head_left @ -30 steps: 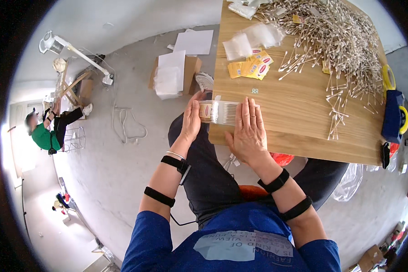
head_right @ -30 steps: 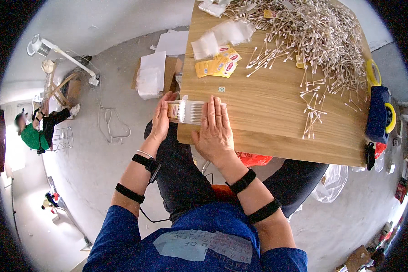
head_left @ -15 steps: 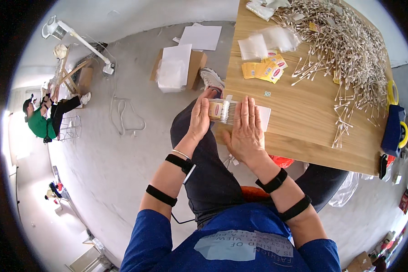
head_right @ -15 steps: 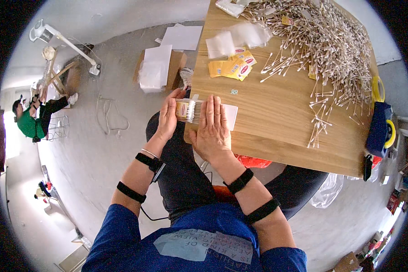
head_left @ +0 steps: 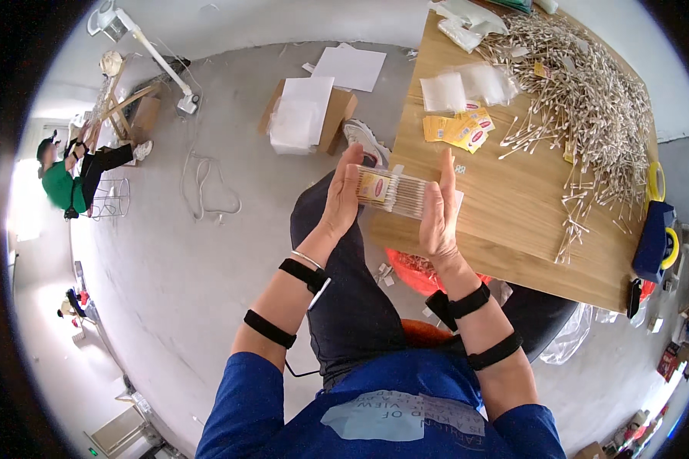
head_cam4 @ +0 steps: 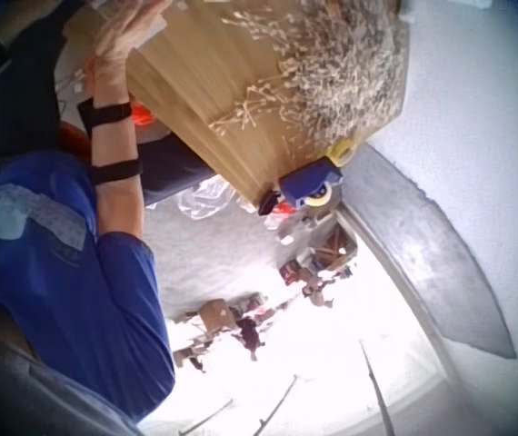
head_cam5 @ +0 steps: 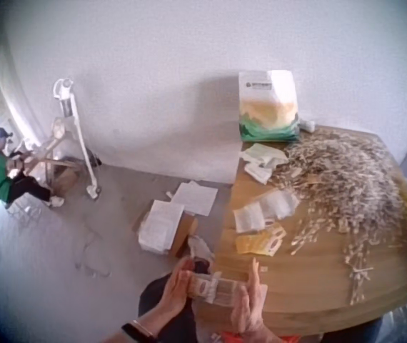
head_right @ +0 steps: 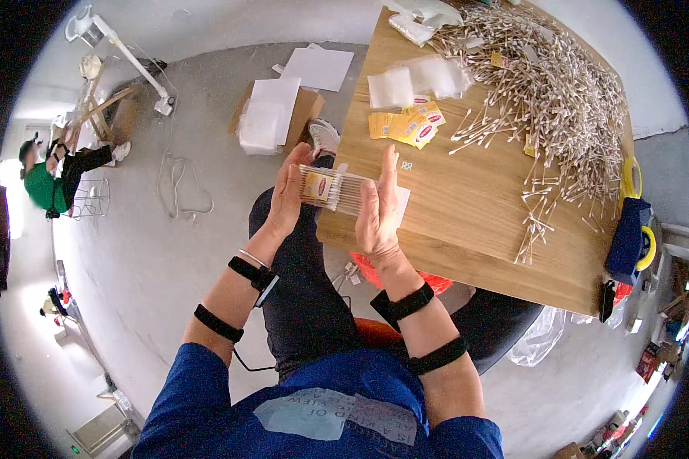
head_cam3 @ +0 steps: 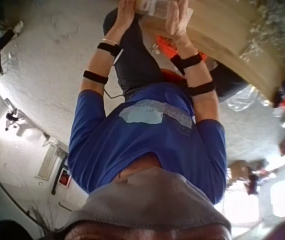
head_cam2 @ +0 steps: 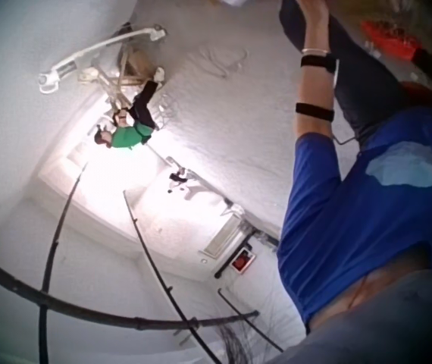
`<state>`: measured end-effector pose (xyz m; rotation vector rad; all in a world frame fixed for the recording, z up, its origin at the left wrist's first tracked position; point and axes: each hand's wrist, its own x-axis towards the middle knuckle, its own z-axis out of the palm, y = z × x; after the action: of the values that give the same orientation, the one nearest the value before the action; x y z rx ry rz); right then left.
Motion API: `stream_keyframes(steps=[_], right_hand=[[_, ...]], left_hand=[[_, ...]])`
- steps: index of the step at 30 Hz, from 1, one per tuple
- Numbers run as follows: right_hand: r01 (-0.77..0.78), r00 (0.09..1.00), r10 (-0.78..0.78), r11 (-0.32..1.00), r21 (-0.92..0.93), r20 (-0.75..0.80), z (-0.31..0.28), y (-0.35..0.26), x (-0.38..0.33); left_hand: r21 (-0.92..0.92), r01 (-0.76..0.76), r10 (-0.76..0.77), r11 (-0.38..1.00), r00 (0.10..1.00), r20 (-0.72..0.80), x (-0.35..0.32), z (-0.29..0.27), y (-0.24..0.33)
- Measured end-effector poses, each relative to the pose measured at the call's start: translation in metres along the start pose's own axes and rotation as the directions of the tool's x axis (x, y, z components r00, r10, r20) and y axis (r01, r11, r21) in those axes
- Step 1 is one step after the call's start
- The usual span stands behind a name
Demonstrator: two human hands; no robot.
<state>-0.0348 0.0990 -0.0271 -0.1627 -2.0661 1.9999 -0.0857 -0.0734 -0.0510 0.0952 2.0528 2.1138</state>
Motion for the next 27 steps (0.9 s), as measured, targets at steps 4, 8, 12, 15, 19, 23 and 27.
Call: stream_keyframes(steps=[4,8,12,15,19,23,27], right_hand=[[-0.053,0.999,0.052,0.988,0.145,0.011,0.013,-0.003,0.001],[-0.052,0.998,0.046,0.986,0.159,0.038,0.021,-0.006,0.0],[-0.032,0.999,0.026,0.99,0.135,0.046,0.029,-0.008,0.0],[0.0,0.999,-0.004,0.995,0.1,0.043,0.039,-0.009,0.0],[0.045,0.998,-0.047,0.998,0.053,0.039,0.052,-0.009,0.001],[0.078,0.997,-0.078,0.997,0.006,0.027,0.058,-0.007,0.0],[0.093,0.996,-0.093,0.995,0.019,-0.004,0.059,-0.002,0.003]], left_hand=[[-0.019,-0.006,0.007,1.0,0.999,0.031,-0.001,0.0,-0.004],[-0.068,-0.002,0.006,0.998,0.999,0.05,0.0,0.0,-0.011],[-0.079,-0.019,0.021,0.997,0.999,0.028,0.0,0.002,-0.017],[-0.082,-0.017,0.018,0.997,1.0,0.021,-0.001,0.003,-0.019],[-0.062,-0.02,0.022,0.998,0.999,0.034,-0.001,0.002,-0.022],[0.004,-0.074,0.074,0.997,0.997,0.013,-0.001,-0.002,-0.024],[0.152,0.038,0.03,0.988,0.908,-0.418,-0.018,0.009,-0.017]])
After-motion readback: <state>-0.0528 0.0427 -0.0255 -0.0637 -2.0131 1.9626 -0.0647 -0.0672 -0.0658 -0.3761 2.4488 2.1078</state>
